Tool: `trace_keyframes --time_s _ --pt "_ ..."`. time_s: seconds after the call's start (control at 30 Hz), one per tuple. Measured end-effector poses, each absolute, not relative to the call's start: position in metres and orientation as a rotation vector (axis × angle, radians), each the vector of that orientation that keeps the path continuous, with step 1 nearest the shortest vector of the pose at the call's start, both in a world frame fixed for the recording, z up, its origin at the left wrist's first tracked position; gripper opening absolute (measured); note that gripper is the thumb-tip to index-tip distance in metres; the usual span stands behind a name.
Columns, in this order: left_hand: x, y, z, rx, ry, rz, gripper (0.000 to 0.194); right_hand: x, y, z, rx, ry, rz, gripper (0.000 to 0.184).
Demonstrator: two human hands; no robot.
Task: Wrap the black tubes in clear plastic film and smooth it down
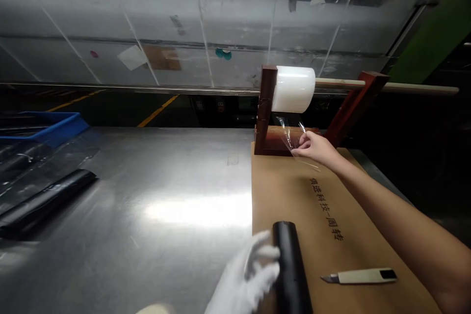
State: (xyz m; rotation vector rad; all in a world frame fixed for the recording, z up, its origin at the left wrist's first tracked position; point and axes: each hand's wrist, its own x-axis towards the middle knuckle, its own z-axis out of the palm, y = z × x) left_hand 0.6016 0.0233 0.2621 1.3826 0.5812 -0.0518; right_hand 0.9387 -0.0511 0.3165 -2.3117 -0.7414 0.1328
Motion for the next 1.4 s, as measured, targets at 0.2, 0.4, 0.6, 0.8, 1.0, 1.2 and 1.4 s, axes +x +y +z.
trace_keyframes --time_s 0.2,0.4,0.6,0.8,1.0,1.2,1.4 --pt "0.748 0.032 0.294 1.149 0.433 0.176 0.066 0.902 -0.055 0.32 -2.297 -0.687 0.114 0.051" --pt "0.804 0.036 0.286 1.087 0.385 0.107 0.047 0.882 -0.066 0.307 -2.197 -0.63 0.183 0.076" --pt "0.793 0.037 0.273 1.242 0.462 0.02 0.031 0.879 -0.1 0.303 -1.987 -0.477 0.485 0.034" --pt "0.765 0.044 0.266 1.428 0.441 -0.154 0.025 0.863 -0.134 0.288 -1.926 -0.423 0.708 0.009" --pt "0.739 0.05 0.266 1.578 0.469 -0.175 0.025 0.843 -0.144 0.281 -1.891 -0.491 0.678 0.019" --pt "0.72 0.047 0.274 1.606 0.437 -0.197 0.023 0.823 -0.149 0.284 -1.787 -0.604 0.629 0.027" --pt "0.688 0.03 0.29 1.61 0.373 -0.129 0.023 0.799 -0.164 0.286 -1.74 -0.646 0.563 0.03"
